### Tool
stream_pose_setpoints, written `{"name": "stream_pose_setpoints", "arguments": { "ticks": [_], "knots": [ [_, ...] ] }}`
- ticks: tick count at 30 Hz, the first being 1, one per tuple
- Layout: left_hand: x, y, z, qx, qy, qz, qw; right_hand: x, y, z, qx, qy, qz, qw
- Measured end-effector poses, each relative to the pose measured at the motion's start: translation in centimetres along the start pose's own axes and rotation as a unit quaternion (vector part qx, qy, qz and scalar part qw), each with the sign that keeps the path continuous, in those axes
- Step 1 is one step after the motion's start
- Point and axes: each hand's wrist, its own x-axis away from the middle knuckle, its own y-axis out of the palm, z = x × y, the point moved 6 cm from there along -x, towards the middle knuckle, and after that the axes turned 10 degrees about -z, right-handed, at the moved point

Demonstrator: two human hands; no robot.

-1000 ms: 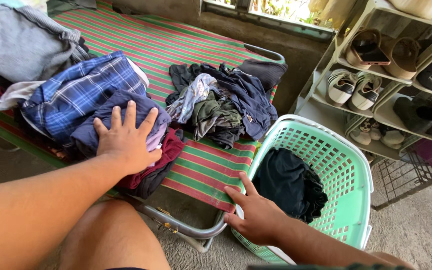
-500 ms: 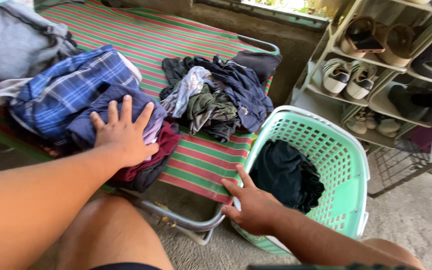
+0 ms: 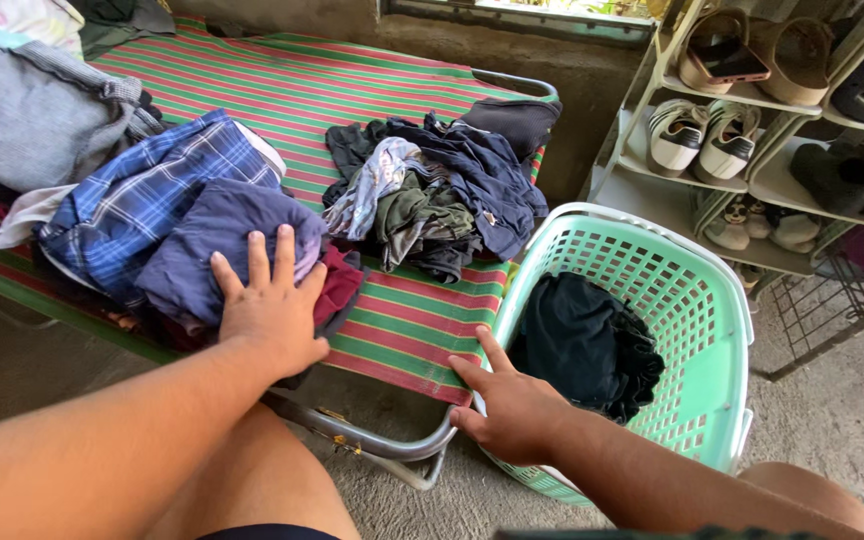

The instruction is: The person folds several pieces of clothing one by one, including black, purple, green, and patterned garments, and places them on a striped cot. The person handles each item by hand, smoothing and folding them before stacking.

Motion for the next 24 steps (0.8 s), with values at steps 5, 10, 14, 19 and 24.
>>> {"name": "stream_pose_setpoints", "arguments": {
  "ticks": [5,10,14,19,24],
  "knots": [
    [-1.6,0.7,-1.6,-0.024,0.0,0.025,0.999,0.2,0.0,0.1,0.005,0.002,-0.008,1.0],
    [-2.1,0.0,-1.3,-0.005,-0.007,0.015,1.0,0.0,0.0,0.1,0.016,-0.006,-0.014,1.0],
    [-3.3,-2.5,0.8,0.074,0.042,0.111,0.99,0.1,-0.1,0.0,0.012,-0.014,-0.001,1.0],
    [-7.6,-6.6,4.9,0.171,0.198,0.121,0.958,0.2,-0.3,0.1,0.008,-0.039,0.001,0.999],
    [-13.2,-6.1,8.5,0.221,0.145,-0.019,0.964,-0.3,-0.2,0.5,0.008,-0.047,-0.005,0.999]
  ]
}}
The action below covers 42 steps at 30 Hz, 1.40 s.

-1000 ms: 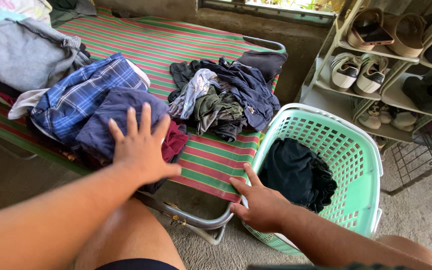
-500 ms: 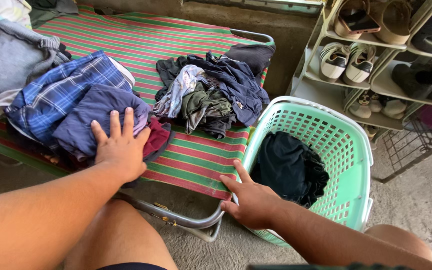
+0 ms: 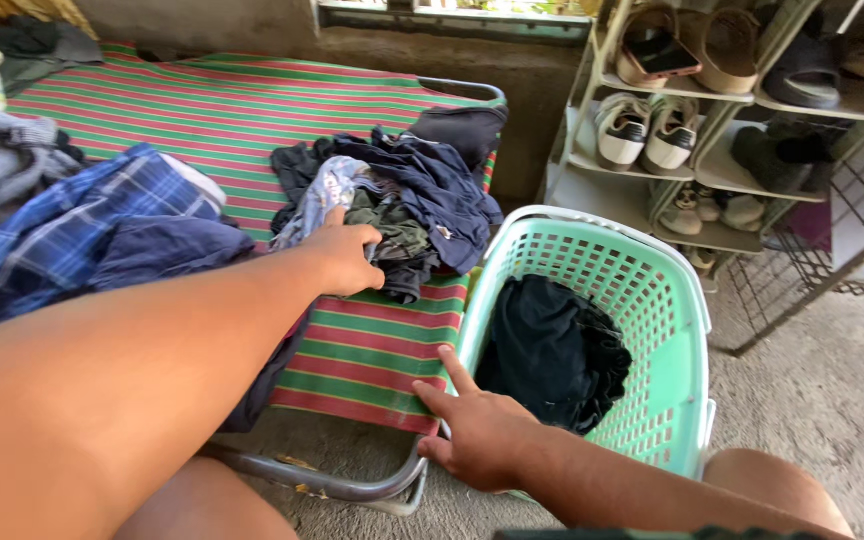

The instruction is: The person folds several pieces of clothing one by one, including black, purple, green, and patterned garments, and places them on a striped cot. The person handles each item by hand, smoothing and folding them before stacking.

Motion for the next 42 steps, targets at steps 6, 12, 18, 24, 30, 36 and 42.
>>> {"name": "stream_pose_setpoints", "arguments": {
  "ticks": [6,12,18,24,30,36,42],
  "knots": [
    [-4.7,3.5,-0.9,-0.06,-0.026,-0.078,0.995,0.1,0.0,0.2,-0.003,-0.006,0.004,1.0],
    [-1.7,-1.6,-1.7,0.127,-0.01,0.138,0.982,0.3,-0.3,-0.1,0.002,0.005,-0.003,1.0],
    [6.6,-9.0,0.9,0.292,0.161,0.319,0.887,0.4,-0.4,-0.3,-0.006,0.014,-0.018,1.0],
    [13.2,-13.5,1.4,0.559,0.279,0.273,0.732,0.2,-0.2,0.3,-0.034,0.021,-0.009,0.999],
    [18.0,-17.4,2.7,0.649,0.312,0.111,0.685,0.7,-4.9,-0.2,-0.26,-0.114,0.224,0.933],
    [18.5,-14.2,4.2,0.631,0.266,0.01,0.728,1.6,-8.9,-1.1,-0.53,-0.303,0.153,0.777],
    [18.1,-11.7,-0.5,0.627,0.161,0.089,0.757,4.2,-10.3,1.0,-0.731,-0.271,0.093,0.619]
  ]
}}
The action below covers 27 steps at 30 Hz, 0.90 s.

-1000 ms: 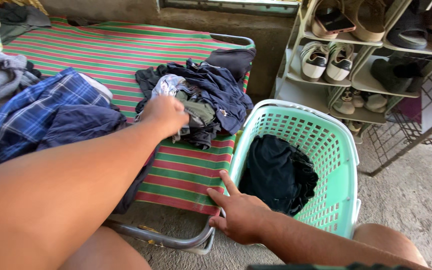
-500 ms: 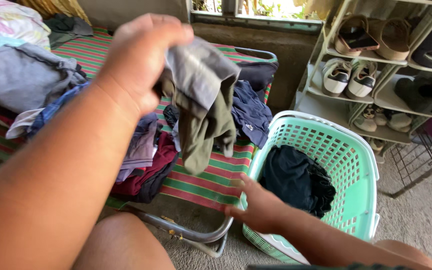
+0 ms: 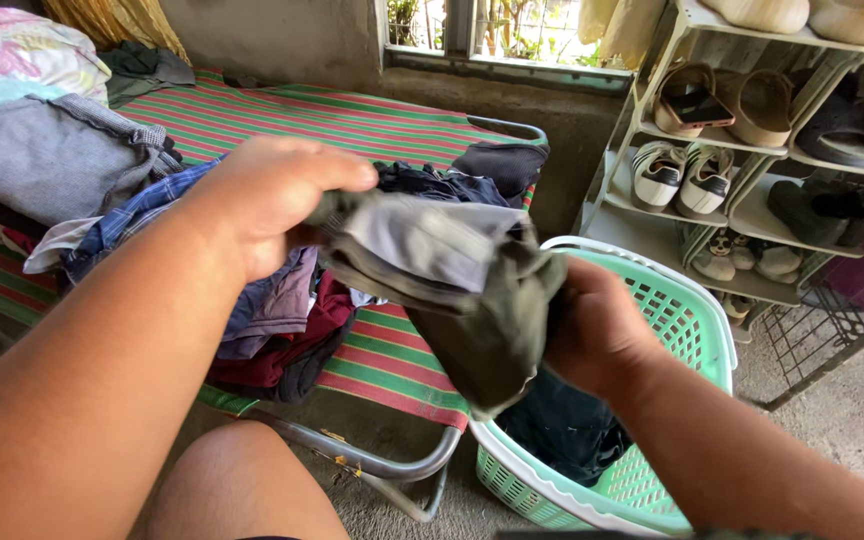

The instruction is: The person folds several pieces of clothing one by one, including black, purple, green, and patterned garments, and places them on a striped cot. The person handles each item by hand, smoothing and folding them before stacking.

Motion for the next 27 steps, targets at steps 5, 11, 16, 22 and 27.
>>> {"name": "stream_pose_setpoints", "arguments": {
  "ticks": [5,11,16,22,27],
  "knots": [
    [1.1,-1.8,-2.6,0.109,-0.019,-0.047,0.993,1.8,0.0,-0.5,-0.021,0.022,-0.076,0.997],
    [3.5,-2.1,-6.3,0.183,-0.086,-0.005,0.979,3.5,0.8,2.8,-0.02,0.132,-0.163,0.978],
    [5.5,-3.8,-7.1,0.11,-0.113,0.076,0.985,3.2,-0.4,3.5,0.03,0.178,-0.113,0.977],
    [7.1,-4.7,-6.4,0.03,-0.163,-0.088,0.982,2.4,-3.3,-0.4,0.205,0.139,0.051,0.967],
    [7.3,-6.1,-4.1,0.058,-0.12,-0.207,0.969,1.9,-2.2,-5.5,0.159,0.087,0.002,0.983]
  ]
}}
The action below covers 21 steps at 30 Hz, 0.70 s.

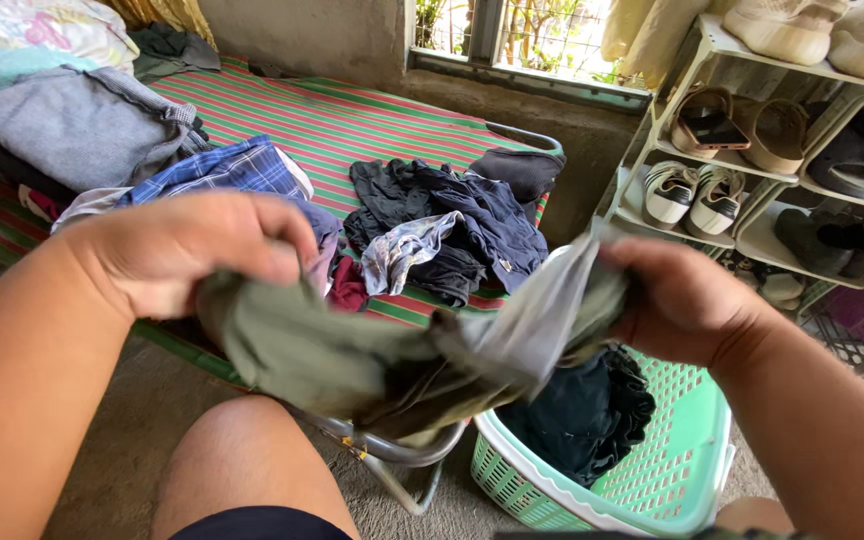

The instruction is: The person folds several pieces of clothing one by one, including black, purple, green, and patterned garments, and places them on a striped cot. The person handles each item by hand, smoothing and folding them before stacking.

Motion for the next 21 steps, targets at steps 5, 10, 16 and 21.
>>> {"name": "stream_pose_setpoints", "arguments": {
  "ticks": [5,10,16,21],
  "knots": [
    [-1.4,-6.6,-1.2,0.231,0.191,0.268,0.915,-2.0,-1.7,0.7,-0.16,-0.061,0.121,0.978],
    [-2.4,-10.1,-7.8,0.332,0.123,0.369,0.859,-1.8,-3.0,5.3,-0.191,0.015,0.173,0.966],
    [-1.5,-9.5,-6.7,0.135,-0.01,0.345,0.929,-0.2,-2.3,3.6,-0.148,0.01,0.2,0.968],
    [-2.4,-4.6,-3.7,-0.293,-0.13,0.304,0.897,-0.8,1.3,0.6,-0.103,-0.033,0.071,0.992]
  ]
}}
